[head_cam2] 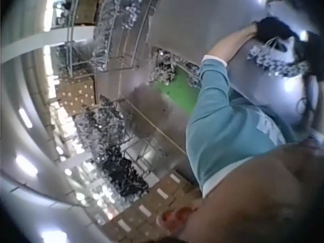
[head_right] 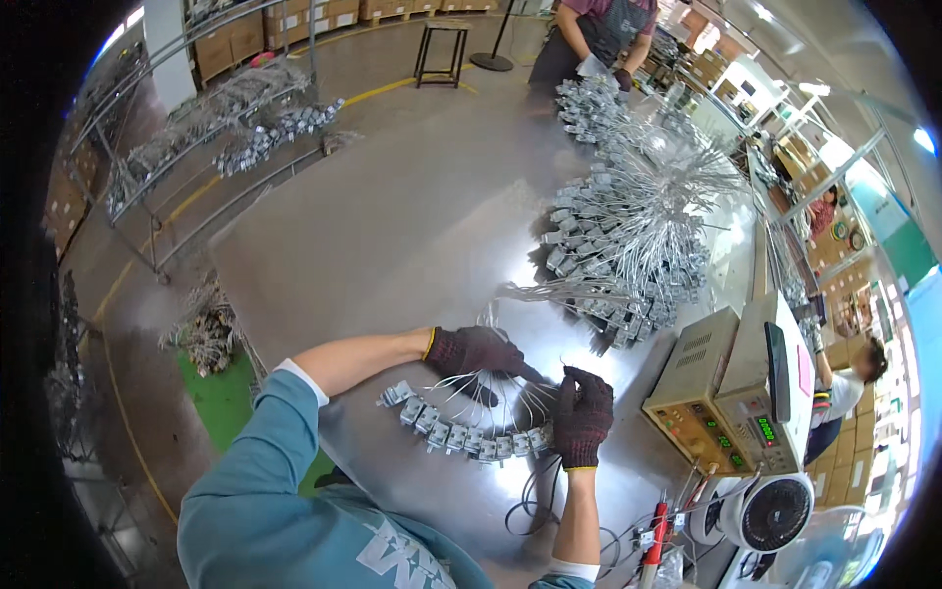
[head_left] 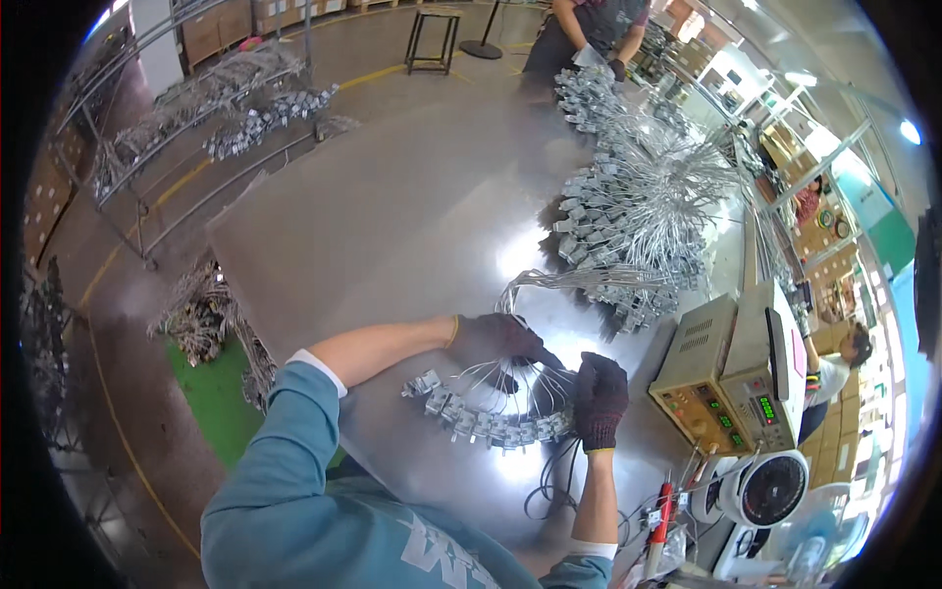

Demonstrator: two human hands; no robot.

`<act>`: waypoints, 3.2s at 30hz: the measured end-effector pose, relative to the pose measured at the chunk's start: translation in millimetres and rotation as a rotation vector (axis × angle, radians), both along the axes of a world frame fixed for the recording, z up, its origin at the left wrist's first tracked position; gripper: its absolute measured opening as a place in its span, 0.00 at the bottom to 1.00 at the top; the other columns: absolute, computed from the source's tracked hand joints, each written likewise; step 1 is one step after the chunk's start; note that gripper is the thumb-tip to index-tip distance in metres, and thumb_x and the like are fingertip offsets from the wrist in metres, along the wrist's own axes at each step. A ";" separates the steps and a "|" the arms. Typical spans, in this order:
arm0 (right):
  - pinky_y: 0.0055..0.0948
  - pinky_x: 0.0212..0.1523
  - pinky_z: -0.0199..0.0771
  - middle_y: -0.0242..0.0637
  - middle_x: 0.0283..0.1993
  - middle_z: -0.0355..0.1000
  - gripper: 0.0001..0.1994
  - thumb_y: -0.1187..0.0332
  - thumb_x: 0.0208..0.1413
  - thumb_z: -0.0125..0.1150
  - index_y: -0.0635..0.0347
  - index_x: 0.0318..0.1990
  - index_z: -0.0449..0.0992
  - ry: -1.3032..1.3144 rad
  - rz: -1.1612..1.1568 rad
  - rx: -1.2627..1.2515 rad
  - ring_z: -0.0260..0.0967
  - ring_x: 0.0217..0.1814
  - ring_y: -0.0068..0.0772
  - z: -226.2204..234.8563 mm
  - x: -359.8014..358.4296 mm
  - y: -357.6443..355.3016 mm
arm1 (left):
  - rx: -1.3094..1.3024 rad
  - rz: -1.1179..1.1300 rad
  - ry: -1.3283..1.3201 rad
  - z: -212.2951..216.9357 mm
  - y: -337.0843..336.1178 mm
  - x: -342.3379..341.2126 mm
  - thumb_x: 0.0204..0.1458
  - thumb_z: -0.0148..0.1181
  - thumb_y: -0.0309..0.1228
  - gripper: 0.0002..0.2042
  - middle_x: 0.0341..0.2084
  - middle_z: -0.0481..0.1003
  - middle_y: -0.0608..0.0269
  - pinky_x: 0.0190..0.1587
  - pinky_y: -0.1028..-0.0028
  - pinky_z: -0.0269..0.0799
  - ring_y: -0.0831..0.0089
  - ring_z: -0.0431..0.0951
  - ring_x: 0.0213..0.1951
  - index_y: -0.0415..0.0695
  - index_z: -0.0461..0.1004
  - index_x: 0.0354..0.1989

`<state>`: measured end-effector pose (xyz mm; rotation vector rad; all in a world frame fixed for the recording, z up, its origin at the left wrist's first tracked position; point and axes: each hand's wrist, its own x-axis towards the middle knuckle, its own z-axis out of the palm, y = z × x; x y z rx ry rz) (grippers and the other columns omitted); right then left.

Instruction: Organizing and testing strings of LED lights on a production workbench.

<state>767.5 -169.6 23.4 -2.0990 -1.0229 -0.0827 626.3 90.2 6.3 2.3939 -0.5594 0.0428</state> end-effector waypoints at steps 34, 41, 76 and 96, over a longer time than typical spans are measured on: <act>0.56 0.53 0.81 0.49 0.51 0.78 0.18 0.61 0.62 0.67 0.51 0.58 0.81 -0.269 -0.223 -0.705 0.77 0.54 0.60 40.4 -64.0 -79.0 | -0.095 -0.230 -0.156 -5.3 15.6 -9.7 0.50 0.84 0.35 0.44 0.47 0.81 0.58 0.56 0.59 0.80 0.59 0.82 0.48 0.53 0.71 0.78; 0.54 0.54 0.80 0.51 0.52 0.79 0.14 0.61 0.63 0.70 0.55 0.52 0.82 -0.133 -0.275 -0.556 0.78 0.53 0.59 36.3 -78.0 -91.7 | -0.158 -0.291 -0.154 -11.6 20.2 -4.5 0.52 0.83 0.35 0.42 0.47 0.80 0.57 0.55 0.60 0.79 0.59 0.81 0.49 0.54 0.71 0.78; 0.23 0.41 0.78 0.30 0.46 0.82 0.12 0.68 0.74 0.69 0.63 0.58 0.82 0.432 -0.039 -0.088 0.73 0.40 0.17 57.5 -49.2 -107.3 | -0.137 -0.209 -0.094 -13.5 22.4 -11.8 0.50 0.83 0.49 0.42 0.37 0.81 0.63 0.52 0.58 0.77 0.60 0.82 0.40 0.54 0.75 0.75; 0.44 0.51 0.86 0.41 0.60 0.83 0.18 0.69 0.61 0.77 0.49 0.59 0.85 -0.448 0.311 -0.543 0.85 0.53 0.52 75.2 -24.7 -85.2 | -0.058 -0.217 -0.066 -26.7 29.1 -10.9 0.55 0.79 0.49 0.40 0.58 0.82 0.60 0.65 0.58 0.76 0.58 0.84 0.53 0.58 0.72 0.78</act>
